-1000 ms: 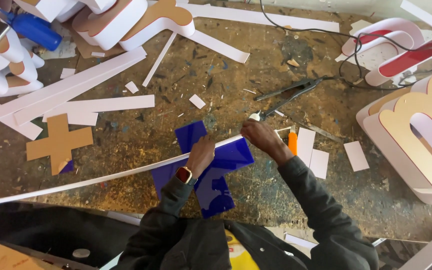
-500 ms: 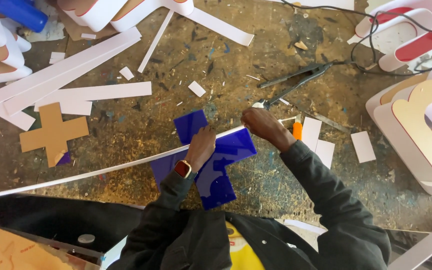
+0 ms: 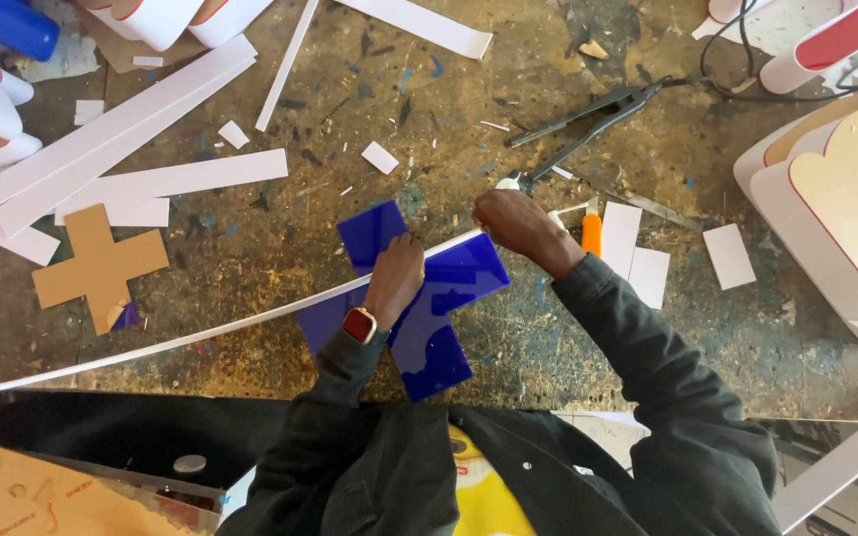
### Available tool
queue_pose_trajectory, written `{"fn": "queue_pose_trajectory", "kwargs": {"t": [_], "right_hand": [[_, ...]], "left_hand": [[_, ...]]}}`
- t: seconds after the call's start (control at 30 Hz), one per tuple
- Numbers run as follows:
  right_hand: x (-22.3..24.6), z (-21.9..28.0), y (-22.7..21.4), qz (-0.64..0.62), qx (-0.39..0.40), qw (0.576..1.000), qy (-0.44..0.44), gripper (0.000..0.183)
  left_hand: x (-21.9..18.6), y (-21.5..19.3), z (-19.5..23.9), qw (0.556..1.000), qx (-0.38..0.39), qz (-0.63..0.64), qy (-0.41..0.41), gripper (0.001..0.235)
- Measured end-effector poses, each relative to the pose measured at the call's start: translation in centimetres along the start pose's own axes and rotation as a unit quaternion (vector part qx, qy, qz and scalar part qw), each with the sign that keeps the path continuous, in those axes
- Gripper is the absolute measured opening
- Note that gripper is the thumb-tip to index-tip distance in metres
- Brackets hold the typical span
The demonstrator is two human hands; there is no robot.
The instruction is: The person applies adhesive and fits white border strips around the edges of a blue cross-shaped sign element and other letter pieces on a workbench, using a heat tool to soften the strips for bending around corners.
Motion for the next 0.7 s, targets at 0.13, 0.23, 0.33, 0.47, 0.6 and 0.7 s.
{"fn": "queue_pose_trajectory", "kwargs": {"t": [0.13, 0.23, 0.33, 0.47, 0.6, 0.7], "right_hand": [[-0.1, -0.3, 0.4, -0.002, 0.001, 1.000, -0.003, 0.006], [0.1, 0.1, 0.0, -0.006, 0.008, 1.000, 0.001, 0.007], [0.3, 0.3, -0.5, -0.017, 0.005, 1.000, 0.001, 0.008], [0.5, 0.6, -1.0, -0.028, 0.009, 0.999, 0.017, 0.007], [0.5, 0.3, -1.3, -0.002, -0.030, 1.000, -0.002, 0.007], [0.9, 0.3, -1.0, 0.006, -0.029, 0.999, -0.015, 0.005]], "left_hand": [[0.1, 0.0, 0.1, 1.000, -0.005, 0.001, -0.007, 0.017], [0.0, 0.1, -0.2, 1.000, 0.005, 0.005, -0.010, 0.017], [0.3, 0.3, -0.3, 1.000, 0.009, 0.010, -0.004, 0.018], [0.3, 0.8, -0.6, 1.000, -0.012, 0.004, 0.013, 0.019], [1.3, 2.4, -0.9, 0.999, -0.009, 0.028, 0.021, 0.022], [1.2, 1.4, -0.5, 0.999, -0.024, 0.008, 0.026, 0.021]]}}
Point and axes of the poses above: each hand's wrist, its own z-axis away from the middle knuckle, its own y-axis out of the palm, x = y × z, the point moved 9 cm from there along -z, towards the middle knuckle, and after that the axes turned 2 degrees about z, right-handed, at the moved point
